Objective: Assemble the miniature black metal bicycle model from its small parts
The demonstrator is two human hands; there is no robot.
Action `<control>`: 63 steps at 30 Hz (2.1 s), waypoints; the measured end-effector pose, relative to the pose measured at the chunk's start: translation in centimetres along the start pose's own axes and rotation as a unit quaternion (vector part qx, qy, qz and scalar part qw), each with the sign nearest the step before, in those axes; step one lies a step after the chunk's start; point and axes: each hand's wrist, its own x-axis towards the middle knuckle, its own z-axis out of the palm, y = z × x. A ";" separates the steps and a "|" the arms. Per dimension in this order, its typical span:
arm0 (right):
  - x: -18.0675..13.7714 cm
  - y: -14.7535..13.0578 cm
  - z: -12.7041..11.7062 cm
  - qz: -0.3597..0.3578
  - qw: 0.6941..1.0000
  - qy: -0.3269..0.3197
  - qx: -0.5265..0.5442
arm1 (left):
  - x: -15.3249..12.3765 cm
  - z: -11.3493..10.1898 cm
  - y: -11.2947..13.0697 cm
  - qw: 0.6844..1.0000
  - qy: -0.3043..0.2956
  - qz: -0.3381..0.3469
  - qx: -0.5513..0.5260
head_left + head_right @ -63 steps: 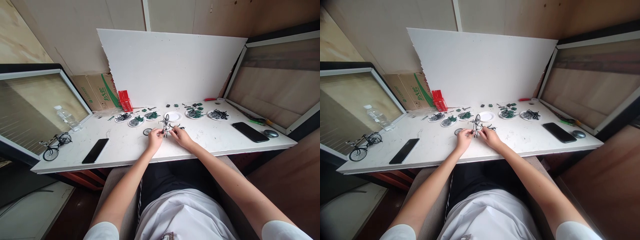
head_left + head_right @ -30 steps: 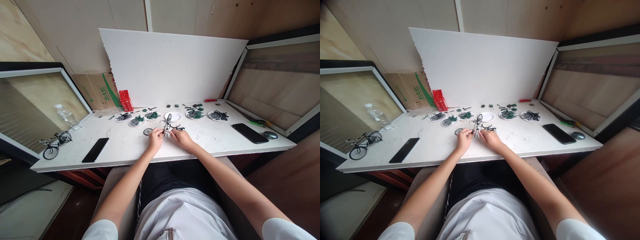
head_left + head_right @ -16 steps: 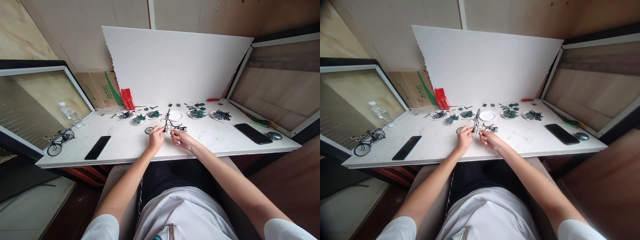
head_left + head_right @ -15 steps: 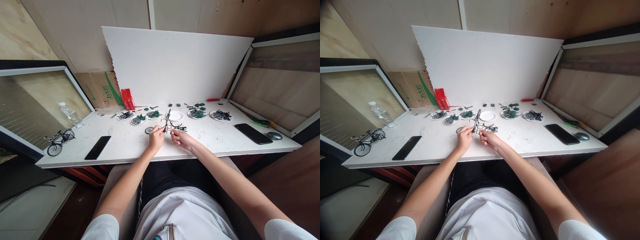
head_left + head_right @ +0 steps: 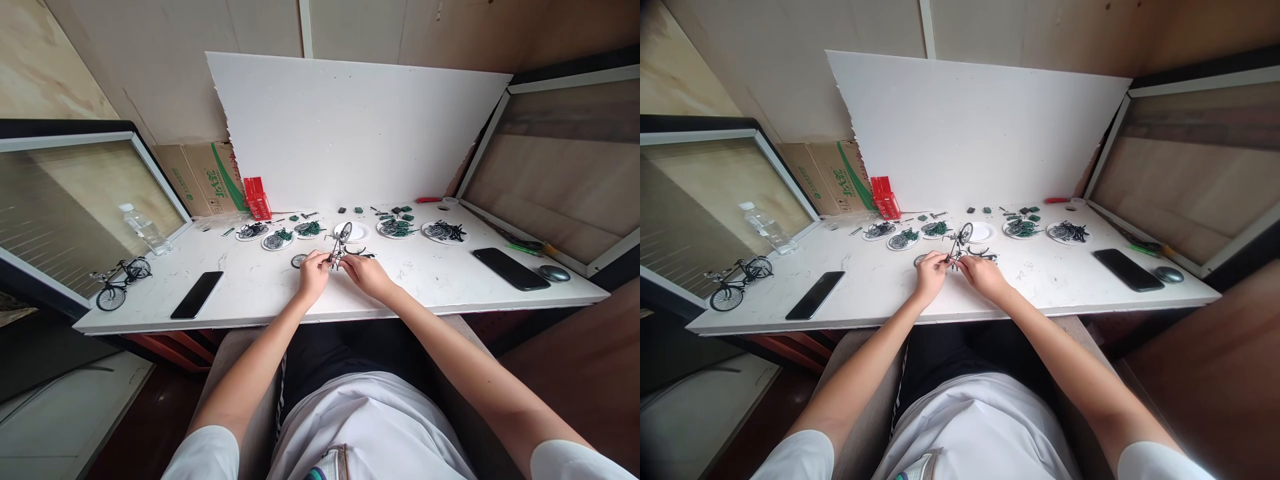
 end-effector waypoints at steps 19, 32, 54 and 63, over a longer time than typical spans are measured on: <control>0.0 -0.2 0.6 0.116 0.937 -0.037 0.327 | -0.2 0.0 0.5 0.999 0.015 0.012 0.032; -0.1 0.8 2.1 0.131 0.941 0.035 0.311 | 0.2 0.3 -0.1 0.988 0.038 -0.130 -0.068; 0.3 2.3 3.2 0.121 0.937 0.071 0.319 | -0.1 0.2 0.9 0.974 0.040 -0.178 -0.132; 0.2 2.2 3.4 0.104 0.941 0.037 0.320 | -0.3 0.3 1.8 0.975 -0.027 -0.169 -0.144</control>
